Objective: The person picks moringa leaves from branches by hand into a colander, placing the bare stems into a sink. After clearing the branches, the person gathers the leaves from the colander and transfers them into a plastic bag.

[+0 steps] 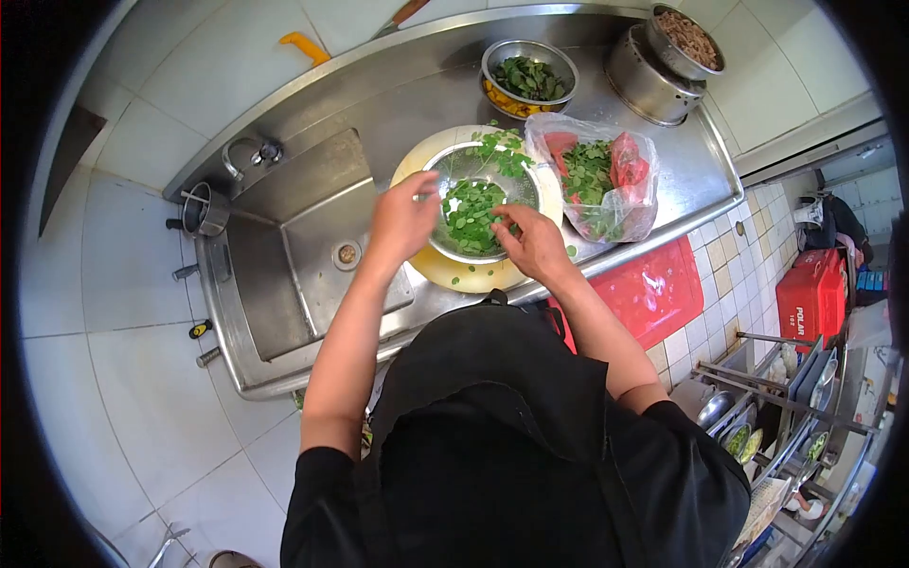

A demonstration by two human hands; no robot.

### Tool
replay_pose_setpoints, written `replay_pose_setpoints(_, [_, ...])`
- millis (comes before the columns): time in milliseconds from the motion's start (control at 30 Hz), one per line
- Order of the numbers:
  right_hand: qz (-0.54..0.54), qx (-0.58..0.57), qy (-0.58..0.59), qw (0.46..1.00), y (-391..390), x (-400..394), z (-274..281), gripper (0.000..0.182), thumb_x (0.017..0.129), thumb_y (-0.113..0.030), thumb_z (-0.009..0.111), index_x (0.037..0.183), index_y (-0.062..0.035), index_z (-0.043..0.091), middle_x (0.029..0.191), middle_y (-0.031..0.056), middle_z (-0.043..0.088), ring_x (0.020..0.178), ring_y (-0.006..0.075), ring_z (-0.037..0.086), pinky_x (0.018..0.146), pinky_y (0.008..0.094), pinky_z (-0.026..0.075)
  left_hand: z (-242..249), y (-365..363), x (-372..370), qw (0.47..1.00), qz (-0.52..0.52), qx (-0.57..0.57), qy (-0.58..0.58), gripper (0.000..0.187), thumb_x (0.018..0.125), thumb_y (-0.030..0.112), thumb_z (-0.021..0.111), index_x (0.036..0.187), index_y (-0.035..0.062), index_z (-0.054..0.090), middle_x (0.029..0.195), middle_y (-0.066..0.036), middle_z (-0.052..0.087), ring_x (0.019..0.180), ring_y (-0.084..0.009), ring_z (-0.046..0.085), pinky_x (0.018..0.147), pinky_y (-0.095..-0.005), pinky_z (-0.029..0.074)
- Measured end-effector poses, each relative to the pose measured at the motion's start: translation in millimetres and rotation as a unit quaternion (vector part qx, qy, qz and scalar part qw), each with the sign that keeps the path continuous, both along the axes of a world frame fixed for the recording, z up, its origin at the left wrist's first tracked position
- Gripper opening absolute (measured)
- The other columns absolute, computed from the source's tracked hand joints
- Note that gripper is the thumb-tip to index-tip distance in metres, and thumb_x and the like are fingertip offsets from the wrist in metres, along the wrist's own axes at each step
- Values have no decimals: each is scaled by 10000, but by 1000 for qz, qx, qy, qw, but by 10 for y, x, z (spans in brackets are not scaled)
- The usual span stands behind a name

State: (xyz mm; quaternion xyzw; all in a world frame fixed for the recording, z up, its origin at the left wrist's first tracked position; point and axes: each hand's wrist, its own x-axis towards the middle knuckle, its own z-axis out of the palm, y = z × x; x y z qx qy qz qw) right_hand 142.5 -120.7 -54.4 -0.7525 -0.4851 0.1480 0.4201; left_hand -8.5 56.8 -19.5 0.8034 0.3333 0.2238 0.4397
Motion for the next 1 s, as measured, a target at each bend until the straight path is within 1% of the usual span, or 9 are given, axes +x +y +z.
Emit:
replay_pose_setpoints(100, [-20,7,25,999,-136,44,36,166,912,-169,672,983,-24,710,885,130,696,693,272,657,658,376,521,-251,148,717,991,-69,-3,112,270,923,231,641,1061,16,726,1014,-206,729,944,-393,700,859,-432,541])
replay_pose_setpoints(200, [-51,31,28,998,-269,113,27,167,904,-157,686,996,-19,709,879,122,699,691,245,660,656,349,524,-537,252,1138,971,-57,-1,234,264,918,221,632,1028,3,731,984,-223,728,947,-396,698,861,-446,540])
replay_pose_setpoints(233, [-60,34,33,997,-311,130,24,167,906,-156,686,996,-18,708,875,121,699,692,237,661,654,346,524,-595,273,1195,963,-62,25,260,241,966,205,600,1066,26,727,768,-100,745,612,-203,716,632,-343,564])
replay_pose_setpoints(267, [-68,37,39,996,-347,148,17,166,909,-155,686,996,-16,707,871,119,699,694,229,662,653,342,524,-658,296,1213,962,-67,28,263,241,966,205,600,1066,26,727,768,-100,745,612,-203,716,632,-343,564])
replay_pose_setpoints(367, [-99,52,60,992,-426,174,-29,158,911,-148,691,993,-14,707,871,111,701,699,207,659,658,329,522,-657,272,1095,974,-75,16,215,229,968,209,601,1049,41,735,782,-93,746,579,-202,695,608,-333,558])
replay_pose_setpoints(467, [-121,92,76,986,-443,235,-35,167,900,-143,712,1008,-16,707,868,99,695,714,193,653,686,323,524,-576,214,864,987,-68,121,84,211,962,208,622,1046,57,744,801,-74,738,549,-179,665,572,-306,540])
replay_pose_setpoints(533, [-133,103,62,984,-421,276,112,171,889,-141,724,1007,-19,705,877,94,691,733,192,653,705,322,525,-191,88,684,997,-26,-16,70,199,902,225,654,997,81,752,875,-126,745,799,-289,706,764,-367,536])
replay_pose_setpoints(733, [-135,177,12,975,-214,381,636,173,859,-143,758,967,-29,685,934,90,683,825,198,655,766,310,523,218,-77,248,999,-19,-28,31,239,904,235,679,1036,51,755,953,-112,746,763,-213,687,732,-333,527])
replay_pose_setpoints(1000, [-43,73,100,991,-64,307,699,454,831,-302,789,1167,-21,672,1174,144,688,1103,267,653,968,368,492,564,-267,-23,994,-26,-86,-66,188,943,171,671,1007,2,725,752,-47,688,563,-103,620,544,-262,486])
